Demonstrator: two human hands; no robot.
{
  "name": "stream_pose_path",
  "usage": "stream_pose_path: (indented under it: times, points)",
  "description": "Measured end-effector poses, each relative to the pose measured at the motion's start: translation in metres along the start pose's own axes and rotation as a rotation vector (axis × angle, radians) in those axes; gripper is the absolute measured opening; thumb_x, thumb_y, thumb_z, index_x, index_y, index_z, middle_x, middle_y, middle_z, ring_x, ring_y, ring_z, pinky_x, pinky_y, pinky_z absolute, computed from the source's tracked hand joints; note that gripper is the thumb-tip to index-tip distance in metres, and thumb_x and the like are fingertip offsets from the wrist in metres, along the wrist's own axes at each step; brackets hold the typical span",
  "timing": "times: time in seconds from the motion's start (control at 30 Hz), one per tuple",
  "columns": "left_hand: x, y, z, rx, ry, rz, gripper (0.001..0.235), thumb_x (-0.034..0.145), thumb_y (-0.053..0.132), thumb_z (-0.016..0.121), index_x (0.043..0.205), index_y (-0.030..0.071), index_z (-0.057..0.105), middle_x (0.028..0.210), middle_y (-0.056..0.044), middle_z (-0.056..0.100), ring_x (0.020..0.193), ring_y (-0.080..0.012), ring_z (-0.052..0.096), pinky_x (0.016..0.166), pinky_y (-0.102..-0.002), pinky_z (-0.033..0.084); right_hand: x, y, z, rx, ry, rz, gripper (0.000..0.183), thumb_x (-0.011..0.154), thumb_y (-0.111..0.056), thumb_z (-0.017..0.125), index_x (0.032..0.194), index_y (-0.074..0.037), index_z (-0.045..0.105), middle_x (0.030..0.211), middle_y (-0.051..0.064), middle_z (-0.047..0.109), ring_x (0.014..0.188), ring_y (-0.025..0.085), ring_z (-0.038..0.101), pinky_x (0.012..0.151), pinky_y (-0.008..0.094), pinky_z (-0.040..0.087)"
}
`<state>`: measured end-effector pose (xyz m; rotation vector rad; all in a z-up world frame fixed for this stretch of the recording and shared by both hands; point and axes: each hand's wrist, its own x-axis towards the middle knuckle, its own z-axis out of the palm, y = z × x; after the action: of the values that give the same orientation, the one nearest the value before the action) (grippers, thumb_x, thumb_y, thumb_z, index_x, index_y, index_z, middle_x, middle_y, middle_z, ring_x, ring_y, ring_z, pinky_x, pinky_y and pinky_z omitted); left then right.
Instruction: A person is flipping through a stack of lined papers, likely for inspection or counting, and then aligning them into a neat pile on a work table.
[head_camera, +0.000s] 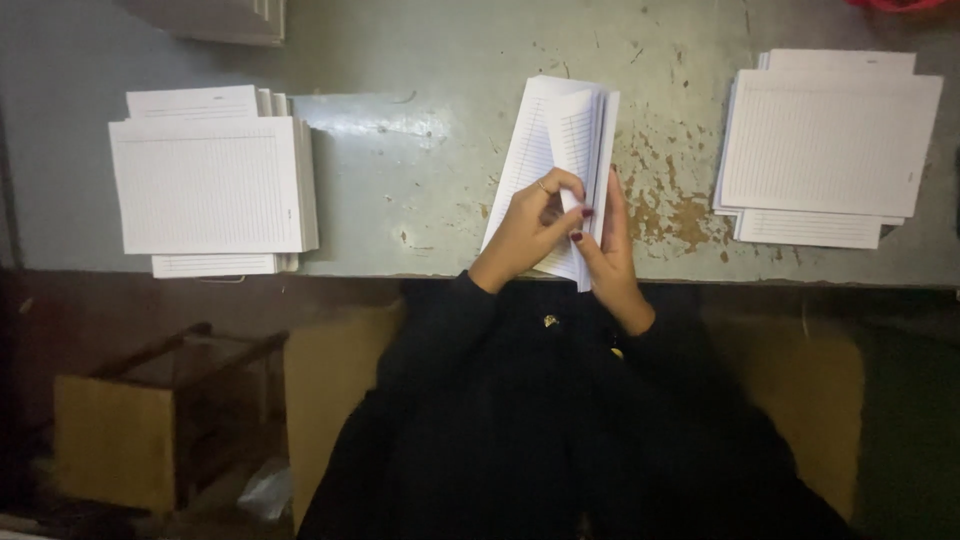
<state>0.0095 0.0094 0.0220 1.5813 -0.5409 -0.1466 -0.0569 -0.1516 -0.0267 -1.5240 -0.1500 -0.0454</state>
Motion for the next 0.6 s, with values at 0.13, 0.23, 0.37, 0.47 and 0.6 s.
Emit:
stream_pose_path:
  times: [0.13, 0.23, 0.37, 0.47, 0.6]
  points:
    - [0.004, 0.004, -0.004, -0.045, -0.024, -0.091, 0.022, 0.092, 0.021, 0.076, 0.107, 0.012, 0.062, 0.093, -0.006, 0.067, 0.079, -0.0212, 0.067, 0.066, -0.034, 0.057, 0.000, -0.001, 0.001, 0.014, 0.008, 0.044, 0.079, 0.105, -0.016, 0.051, 0.163, -0.013, -0.002, 0.170, 0.020, 0.001, 0.156, 0.036, 0.008, 0.125, 0.054, 0.019]
    - [0.007, -0.003, -0.008, -0.138, -0.045, -0.190, 0.023, 0.092, 0.015, 0.076, 0.108, 0.010, 0.060, 0.099, -0.009, 0.068, 0.085, -0.0205, 0.070, 0.067, -0.029, 0.062, -0.002, 0.003, -0.002, 0.082, 0.024, 0.092, 0.082, 0.103, -0.013, 0.054, 0.164, -0.014, -0.002, 0.170, 0.020, 0.004, 0.156, 0.036, 0.012, 0.125, 0.054, 0.021]
    - [0.009, -0.008, -0.011, -0.227, -0.063, -0.232, 0.022, 0.093, 0.014, 0.076, 0.109, 0.009, 0.061, 0.102, -0.004, 0.065, 0.090, -0.0183, 0.071, 0.069, -0.028, 0.063, -0.006, 0.016, -0.009, 0.008, 0.009, 0.095, 0.083, 0.104, -0.013, 0.055, 0.163, -0.012, -0.003, 0.170, 0.020, 0.003, 0.157, 0.034, 0.011, 0.126, 0.053, 0.022]
    - [0.009, -0.012, -0.012, -0.246, -0.071, -0.256, 0.024, 0.093, 0.015, 0.076, 0.111, 0.009, 0.060, 0.103, -0.005, 0.064, 0.092, -0.0179, 0.070, 0.071, -0.028, 0.063, -0.016, 0.026, -0.014, 0.036, 0.014, 0.098, 0.084, 0.104, -0.014, 0.055, 0.164, -0.014, -0.004, 0.171, 0.017, 0.002, 0.158, 0.032, 0.011, 0.128, 0.052, 0.022]
    - [0.012, -0.011, -0.013, -0.206, -0.093, -0.265, 0.027, 0.092, 0.015, 0.077, 0.111, 0.008, 0.060, 0.102, -0.005, 0.064, 0.092, -0.0190, 0.070, 0.070, -0.028, 0.064, -0.008, 0.013, -0.006, 0.004, 0.011, 0.093, 0.087, 0.103, -0.014, 0.058, 0.164, -0.014, -0.004, 0.171, 0.018, 0.000, 0.159, 0.034, 0.009, 0.129, 0.053, 0.021]
